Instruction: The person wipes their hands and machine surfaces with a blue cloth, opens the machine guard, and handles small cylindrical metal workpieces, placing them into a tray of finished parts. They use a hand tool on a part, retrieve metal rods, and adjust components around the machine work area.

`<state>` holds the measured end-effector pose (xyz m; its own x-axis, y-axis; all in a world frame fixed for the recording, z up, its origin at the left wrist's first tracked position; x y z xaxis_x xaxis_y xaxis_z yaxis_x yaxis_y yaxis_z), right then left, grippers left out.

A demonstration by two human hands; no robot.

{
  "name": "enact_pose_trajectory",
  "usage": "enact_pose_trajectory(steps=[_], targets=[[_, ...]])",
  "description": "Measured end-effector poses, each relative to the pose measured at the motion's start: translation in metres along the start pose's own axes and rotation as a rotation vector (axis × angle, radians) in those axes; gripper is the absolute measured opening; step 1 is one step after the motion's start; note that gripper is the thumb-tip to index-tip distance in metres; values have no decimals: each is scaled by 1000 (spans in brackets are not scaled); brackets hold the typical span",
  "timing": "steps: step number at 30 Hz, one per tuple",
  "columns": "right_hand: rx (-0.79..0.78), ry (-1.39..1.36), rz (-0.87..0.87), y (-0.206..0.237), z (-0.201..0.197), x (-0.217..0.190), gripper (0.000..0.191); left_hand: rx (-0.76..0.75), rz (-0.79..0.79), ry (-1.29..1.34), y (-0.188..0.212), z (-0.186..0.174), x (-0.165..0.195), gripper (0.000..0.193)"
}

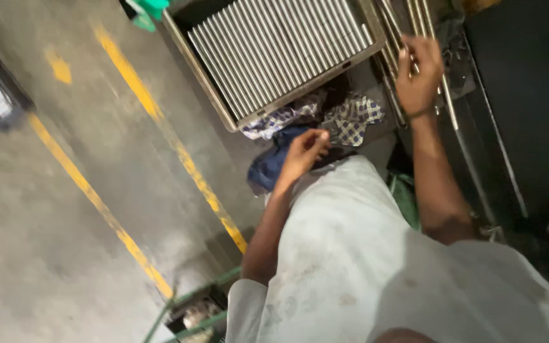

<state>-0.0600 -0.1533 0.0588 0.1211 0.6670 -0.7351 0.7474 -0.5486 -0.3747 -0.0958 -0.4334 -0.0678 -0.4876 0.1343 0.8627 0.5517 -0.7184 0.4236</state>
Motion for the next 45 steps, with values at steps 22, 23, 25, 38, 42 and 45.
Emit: enact_pose_trajectory(steps=[22, 23, 25, 38, 42, 45], targets=[[299, 616, 1611, 674, -43, -141, 21, -1482, -369, -565, 161, 286, -125, 29], [368, 528, 1714, 696, -36, -154, 22, -1521, -393, -598, 178, 294, -135, 29], [506, 346, 1881, 734, -25, -174, 25, -1585, -423, -658, 211, 306, -156, 29], [1078, 1141, 1615, 969, -245, -367, 12, -1925, -558, -683, 462, 357, -304, 32], [1442, 1176, 1222, 982, -292, -421, 9, -1976, -539, -612, 515, 389, -328, 29], [1465, 966, 1065, 977, -317, -406, 6, -2071, -419, -640, 548, 397, -344, 23]])
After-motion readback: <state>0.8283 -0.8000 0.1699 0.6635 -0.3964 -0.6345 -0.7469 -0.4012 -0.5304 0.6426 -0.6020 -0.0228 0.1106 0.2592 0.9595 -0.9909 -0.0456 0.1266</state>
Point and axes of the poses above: each hand's wrist, its own y-axis away from the middle knuckle, its own z-axis out of the palm, x = y × z, the point moved 4 cm from there along -y, towards the middle knuckle, and after that the axes turned 3 degrees about y, right-handed, at the moved point
